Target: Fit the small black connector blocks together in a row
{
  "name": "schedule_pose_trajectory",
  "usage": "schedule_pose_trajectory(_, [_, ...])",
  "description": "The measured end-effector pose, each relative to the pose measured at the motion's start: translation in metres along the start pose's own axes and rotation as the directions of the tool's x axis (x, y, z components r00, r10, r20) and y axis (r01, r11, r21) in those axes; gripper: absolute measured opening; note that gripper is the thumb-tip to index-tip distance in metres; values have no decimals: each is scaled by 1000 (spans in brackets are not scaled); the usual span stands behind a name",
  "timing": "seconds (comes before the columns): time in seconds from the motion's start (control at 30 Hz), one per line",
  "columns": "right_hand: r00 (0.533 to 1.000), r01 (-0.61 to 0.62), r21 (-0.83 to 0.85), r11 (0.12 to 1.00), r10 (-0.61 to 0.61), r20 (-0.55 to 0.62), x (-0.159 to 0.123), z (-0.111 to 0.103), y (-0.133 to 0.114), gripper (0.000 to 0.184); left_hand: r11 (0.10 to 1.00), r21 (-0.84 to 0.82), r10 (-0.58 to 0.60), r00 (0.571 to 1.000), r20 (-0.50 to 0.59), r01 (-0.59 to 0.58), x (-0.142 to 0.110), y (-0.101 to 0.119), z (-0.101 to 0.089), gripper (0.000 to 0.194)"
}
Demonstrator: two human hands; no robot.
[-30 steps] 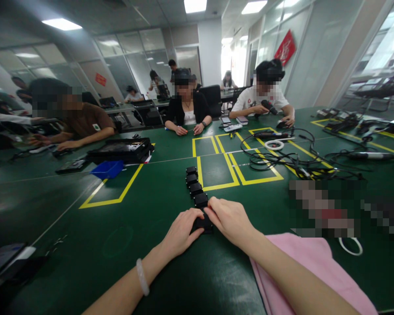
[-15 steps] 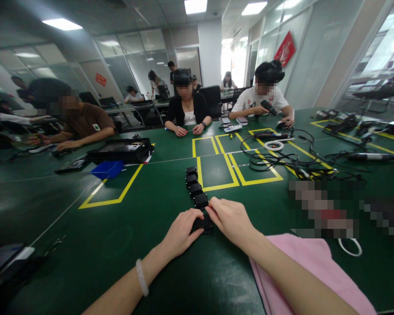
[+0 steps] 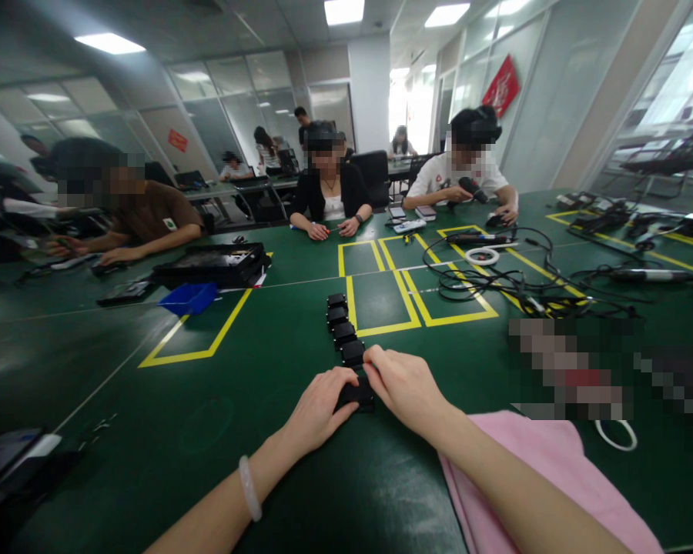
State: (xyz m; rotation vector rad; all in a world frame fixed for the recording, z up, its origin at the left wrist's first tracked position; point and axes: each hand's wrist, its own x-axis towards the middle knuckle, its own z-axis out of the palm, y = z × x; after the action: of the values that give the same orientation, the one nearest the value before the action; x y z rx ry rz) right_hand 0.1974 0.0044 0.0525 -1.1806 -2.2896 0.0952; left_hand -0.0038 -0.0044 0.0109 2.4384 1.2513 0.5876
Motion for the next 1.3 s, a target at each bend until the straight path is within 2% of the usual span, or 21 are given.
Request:
schedule_pose_trajectory(0.3, [1000, 4, 9, 1000, -4, 7, -2, 1, 1, 18, 1000, 0, 6, 1000, -2, -6, 0, -3, 2, 29])
schedule_pose_trajectory(0.53, [999, -1, 9, 1000, 1, -33, -1, 0, 0, 11, 1000, 3, 0, 1000, 2, 0, 0, -1, 0, 29])
schedule_pose_trajectory(0.7, [1000, 15, 21, 1000, -15, 13, 0, 0, 0, 16, 1000, 2, 0, 1000, 5, 0, 0, -1, 0, 29])
schedule_pose_trajectory(0.93, [1000, 1, 14, 1000, 0, -21, 0, 3, 2, 12, 1000, -3, -5, 1000, 8, 5, 0, 0, -1, 29])
schedule_pose_trajectory(1.17, [1000, 21, 22, 1000, -21, 13, -1, 0, 1, 16, 1000, 5, -6, 1000, 3, 6, 0, -2, 1, 29])
schedule_pose_trajectory(1.3, [1000, 10, 16, 1000, -10, -7, -2, 3, 2, 16, 1000, 5, -6, 1000, -4, 6, 0, -2, 2, 29])
